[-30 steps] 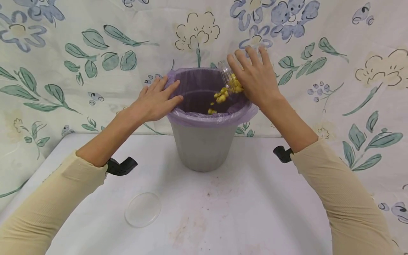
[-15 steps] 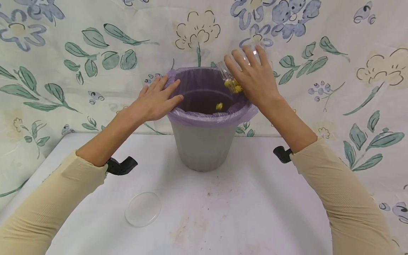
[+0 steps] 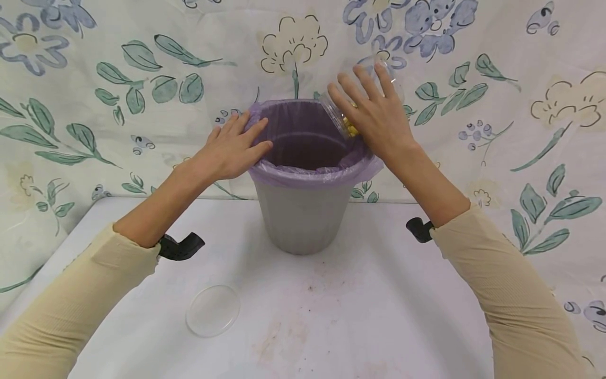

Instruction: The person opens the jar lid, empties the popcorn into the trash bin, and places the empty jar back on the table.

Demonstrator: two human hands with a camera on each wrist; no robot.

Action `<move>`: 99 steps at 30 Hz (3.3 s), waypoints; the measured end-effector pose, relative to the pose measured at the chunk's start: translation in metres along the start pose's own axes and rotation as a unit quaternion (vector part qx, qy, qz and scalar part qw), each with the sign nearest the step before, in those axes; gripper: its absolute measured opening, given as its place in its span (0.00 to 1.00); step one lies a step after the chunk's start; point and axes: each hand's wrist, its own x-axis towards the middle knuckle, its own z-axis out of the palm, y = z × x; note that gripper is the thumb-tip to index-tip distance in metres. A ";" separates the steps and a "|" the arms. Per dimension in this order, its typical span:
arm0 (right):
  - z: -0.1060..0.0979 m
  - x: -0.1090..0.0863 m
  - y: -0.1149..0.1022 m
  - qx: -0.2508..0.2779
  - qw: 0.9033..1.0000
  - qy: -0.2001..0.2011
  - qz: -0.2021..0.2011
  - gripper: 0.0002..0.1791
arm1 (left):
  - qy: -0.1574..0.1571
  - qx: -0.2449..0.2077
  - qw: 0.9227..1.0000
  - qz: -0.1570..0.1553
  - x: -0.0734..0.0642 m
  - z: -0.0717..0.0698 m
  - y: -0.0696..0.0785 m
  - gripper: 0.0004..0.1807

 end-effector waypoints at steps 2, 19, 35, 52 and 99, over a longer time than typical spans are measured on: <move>0.000 -0.001 0.001 -0.006 1.000 0.001 -0.003 0.49 | 0.000 0.000 1.000 -0.001 0.000 0.000 0.000 0.37; 0.000 -0.007 0.007 -0.022 0.999 -0.028 -0.008 0.56 | -0.001 -0.002 1.000 -0.002 0.000 0.000 0.001 0.37; -0.002 -0.011 0.011 -0.007 1.000 -0.025 -0.013 0.54 | 0.006 -0.003 1.000 0.000 -0.001 0.001 0.001 0.37; -0.011 -0.043 0.022 0.193 0.960 0.071 0.190 0.54 | 0.002 -0.002 1.000 0.001 -0.001 0.001 0.001 0.37; 0.002 -0.261 -0.093 0.493 0.721 -0.165 0.458 0.64 | -0.001 0.023 1.000 -0.004 -0.002 -0.001 0.002 0.37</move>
